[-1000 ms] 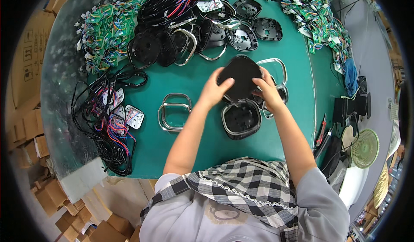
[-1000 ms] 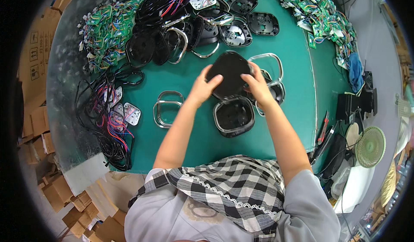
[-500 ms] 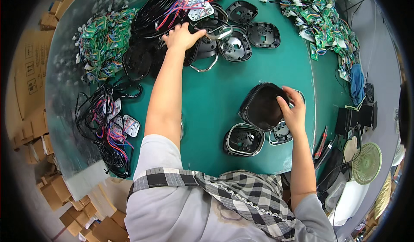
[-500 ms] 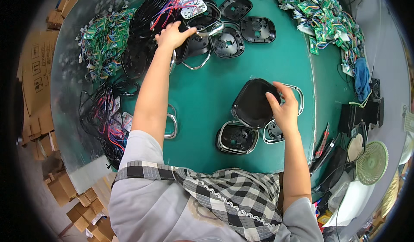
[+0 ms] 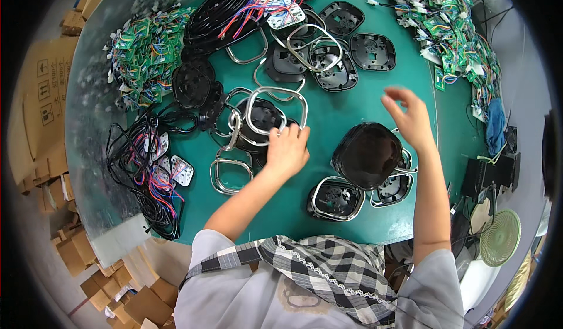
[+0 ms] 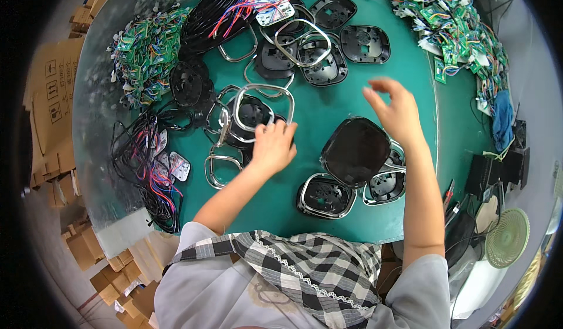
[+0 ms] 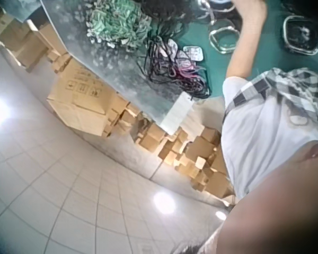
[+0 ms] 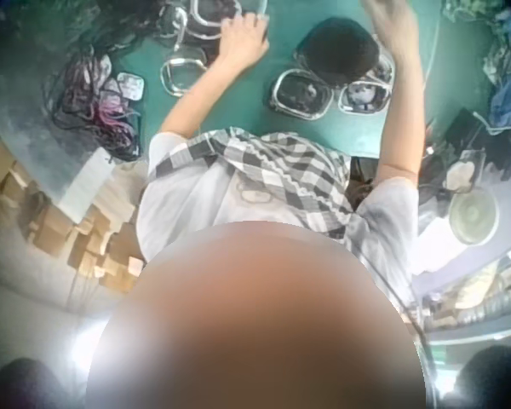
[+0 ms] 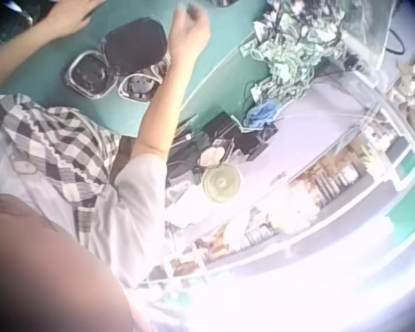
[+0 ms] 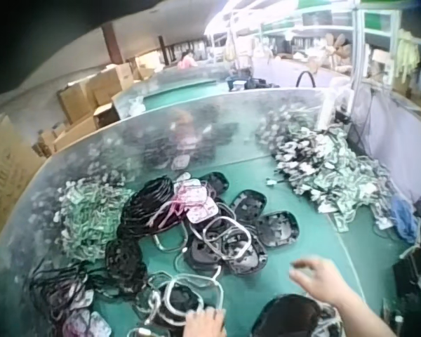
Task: The person solders wires onto LED circuit boards using a soldering iron, then assembles the LED boards and wires into plastic housings.
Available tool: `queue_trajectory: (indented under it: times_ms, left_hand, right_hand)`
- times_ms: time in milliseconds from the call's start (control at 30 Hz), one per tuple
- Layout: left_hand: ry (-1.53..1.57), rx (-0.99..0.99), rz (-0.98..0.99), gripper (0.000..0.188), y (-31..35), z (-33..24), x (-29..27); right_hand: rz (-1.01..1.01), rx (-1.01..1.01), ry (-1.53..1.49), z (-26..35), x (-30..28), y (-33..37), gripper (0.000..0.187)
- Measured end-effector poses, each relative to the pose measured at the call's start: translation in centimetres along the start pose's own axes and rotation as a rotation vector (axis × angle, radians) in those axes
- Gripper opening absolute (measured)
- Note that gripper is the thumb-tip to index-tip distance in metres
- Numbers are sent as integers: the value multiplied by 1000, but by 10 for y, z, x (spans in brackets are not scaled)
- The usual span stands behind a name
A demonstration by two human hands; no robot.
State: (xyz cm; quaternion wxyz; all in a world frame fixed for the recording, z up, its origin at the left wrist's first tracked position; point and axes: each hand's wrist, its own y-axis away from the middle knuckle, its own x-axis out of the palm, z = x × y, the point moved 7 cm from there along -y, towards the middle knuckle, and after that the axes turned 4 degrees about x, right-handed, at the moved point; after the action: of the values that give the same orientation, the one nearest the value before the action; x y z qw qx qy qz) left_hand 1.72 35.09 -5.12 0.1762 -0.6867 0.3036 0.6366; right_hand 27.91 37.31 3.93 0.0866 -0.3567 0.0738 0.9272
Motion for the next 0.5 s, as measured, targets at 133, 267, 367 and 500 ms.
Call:
queue_trajectory:
  times_ms: [133, 267, 367, 500]
  left_hand:
    - [30, 197, 250, 80, 16, -22, -18]
    - [334, 31, 680, 81, -36, 48, -99]
    - [124, -82, 49, 91, -124, 158, -129]
    - [-423, -139, -209, 112, -210, 237, -83]
  right_hand:
    - [34, -140, 72, 9, 47, -100, 30]
    - [75, -88, 289, 12, 106, -181, 30]
    - [59, -72, 340, 17, 152, -234, 39]
    - [-20, -43, 362, 28, 195, -288, 41]
